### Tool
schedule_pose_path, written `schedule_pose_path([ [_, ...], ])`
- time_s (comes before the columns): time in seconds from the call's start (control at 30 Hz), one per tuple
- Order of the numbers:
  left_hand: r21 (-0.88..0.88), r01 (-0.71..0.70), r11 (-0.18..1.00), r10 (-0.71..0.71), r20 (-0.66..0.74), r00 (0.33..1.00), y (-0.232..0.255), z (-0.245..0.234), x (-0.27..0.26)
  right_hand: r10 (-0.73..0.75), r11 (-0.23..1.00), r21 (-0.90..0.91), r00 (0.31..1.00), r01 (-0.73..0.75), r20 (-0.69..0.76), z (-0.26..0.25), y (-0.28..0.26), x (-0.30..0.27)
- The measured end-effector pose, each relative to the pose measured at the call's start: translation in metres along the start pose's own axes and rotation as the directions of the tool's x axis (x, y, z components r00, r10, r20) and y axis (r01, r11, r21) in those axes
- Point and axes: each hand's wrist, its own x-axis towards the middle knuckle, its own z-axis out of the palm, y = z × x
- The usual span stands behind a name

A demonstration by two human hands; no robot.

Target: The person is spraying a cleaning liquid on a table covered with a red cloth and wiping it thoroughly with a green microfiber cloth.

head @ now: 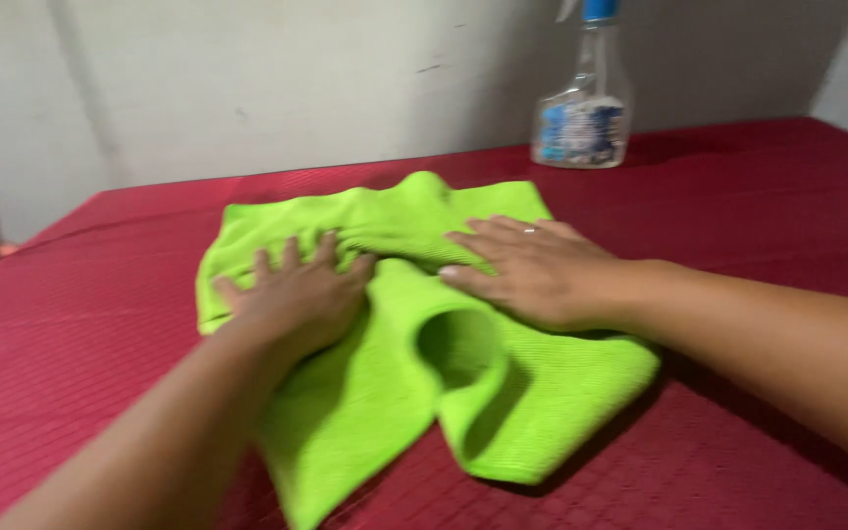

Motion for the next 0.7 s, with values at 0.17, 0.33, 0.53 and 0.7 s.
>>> schedule_pose_path([
  [0.17,-0.053,-0.287,0.957,0.287,-0.004,0.958,0.113,0.006,-0.018,0.179,0.972,-0.135,0.978,-0.193,-0.111,0.034,0.141,-0.024],
  [0.33,-0.069,-0.55,0.832,0.55,-0.015,0.835,0.187,0.015,-0.052,0.401,0.898,-0.127,0.903,-0.421,-0.158,0.054,0.259,-0.092],
  [0.53,-0.107,-0.682,0.723,0.685,-0.017,0.729,0.207,0.015,-0.066,0.597,0.768,-0.142,0.779,-0.624,-0.193,0.057,0.276,-0.145],
  [0.7,-0.125,-0.677,0.725,0.681,-0.012,0.732,0.2,0.014,-0.059,0.529,0.809,-0.164,0.821,-0.564,-0.213,0.057,0.275,-0.135],
])
